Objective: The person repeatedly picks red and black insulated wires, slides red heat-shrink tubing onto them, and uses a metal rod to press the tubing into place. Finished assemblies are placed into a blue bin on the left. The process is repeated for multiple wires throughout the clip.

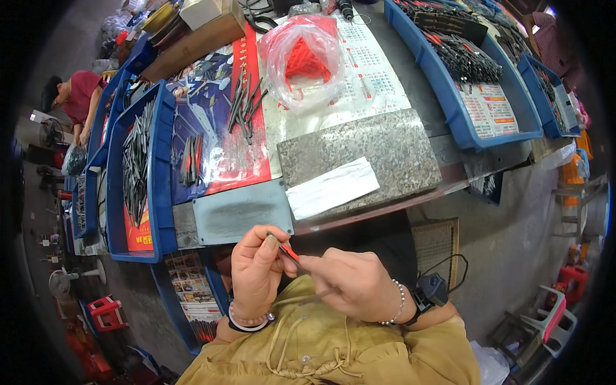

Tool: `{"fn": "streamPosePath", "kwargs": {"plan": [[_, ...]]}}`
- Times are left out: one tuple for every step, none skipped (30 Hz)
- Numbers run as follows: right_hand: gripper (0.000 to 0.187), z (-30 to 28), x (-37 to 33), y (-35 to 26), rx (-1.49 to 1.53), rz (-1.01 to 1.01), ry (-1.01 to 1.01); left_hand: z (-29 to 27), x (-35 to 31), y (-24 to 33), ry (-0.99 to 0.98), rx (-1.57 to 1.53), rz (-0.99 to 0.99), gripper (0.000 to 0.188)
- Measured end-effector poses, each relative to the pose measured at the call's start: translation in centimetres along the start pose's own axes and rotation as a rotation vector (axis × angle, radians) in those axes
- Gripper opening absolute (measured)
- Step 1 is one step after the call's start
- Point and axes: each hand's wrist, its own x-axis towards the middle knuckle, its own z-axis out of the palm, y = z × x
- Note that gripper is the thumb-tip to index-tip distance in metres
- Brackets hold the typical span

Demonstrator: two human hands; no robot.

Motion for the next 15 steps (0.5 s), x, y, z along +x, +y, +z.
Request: {"fn": "streamPosePath", "kwargs": {"plan": [[0.045,0.2,-0.1,0.1,0.024,0.009,-0.004,0.0,0.0,0.0,0.007,0.008,-0.003,0.021],[0.045,0.4,-0.2,0.1,0.047,0.016,-0.007,0.0,-0.1,0.0,0.018,0.016,0.007,0.021],[0.045,0.7,-0.3,0.2,0.068,0.043,-0.007,0.0,-0.1,0.0,0.027,0.023,0.019,0.021],[0.046,1.0,-0.5,0.3,0.054,0.034,0.000,0.0,-0.2,-0.1,0.025,0.017,0.037,0.020],[0.046,1.5,-0.7,0.3,0.041,0.045,0.010,0.0,-0.3,-0.1,0.038,0.056,0.055,0.020],[0.046,1.9,-0.9,0.3,0.017,0.039,0.013,0.0,-0.3,-0.1,0.040,0.080,0.078,0.020],[0.046,2.4,-1.0,0.4,0.013,0.009,0.051,0.0,-0.4,-0.2,0.044,0.105,0.100,0.020],[0.045,2.7,-1.2,0.4,0.000,-0.002,0.074,0.0,-0.5,-0.3,0.039,0.120,0.105,0.020],[0.045,2.9,-1.3,0.5,-0.018,-0.020,0.084,-0.1,-0.5,-0.3,0.035,0.134,0.109,0.020],[0.044,3.0,-1.4,0.6,-0.041,-0.030,0.111,-0.1,-0.6,-0.4,0.036,0.148,0.113,0.020],[0.044,2.9,-1.5,0.6,-0.048,-0.046,0.085,-0.1,-0.7,-0.4,0.030,0.140,0.105,0.019],[0.044,2.8,-1.5,0.7,-0.062,-0.055,0.076,-0.2,-0.7,-0.5,0.026,0.132,0.100,0.019],[0.044,2.5,-1.5,0.8,-0.078,-0.065,0.068,-0.2,-0.7,-0.5,0.019,0.121,0.105,0.018],[0.044,2.2,-1.5,0.8,-0.025,-0.052,0.048,-0.3,-0.8,-0.4,0.007,0.115,0.104,0.018],[0.044,1.9,-1.4,0.9,0.027,-0.039,0.028,-0.3,-0.8,-0.4,-0.008,0.108,0.112,0.018]]}}
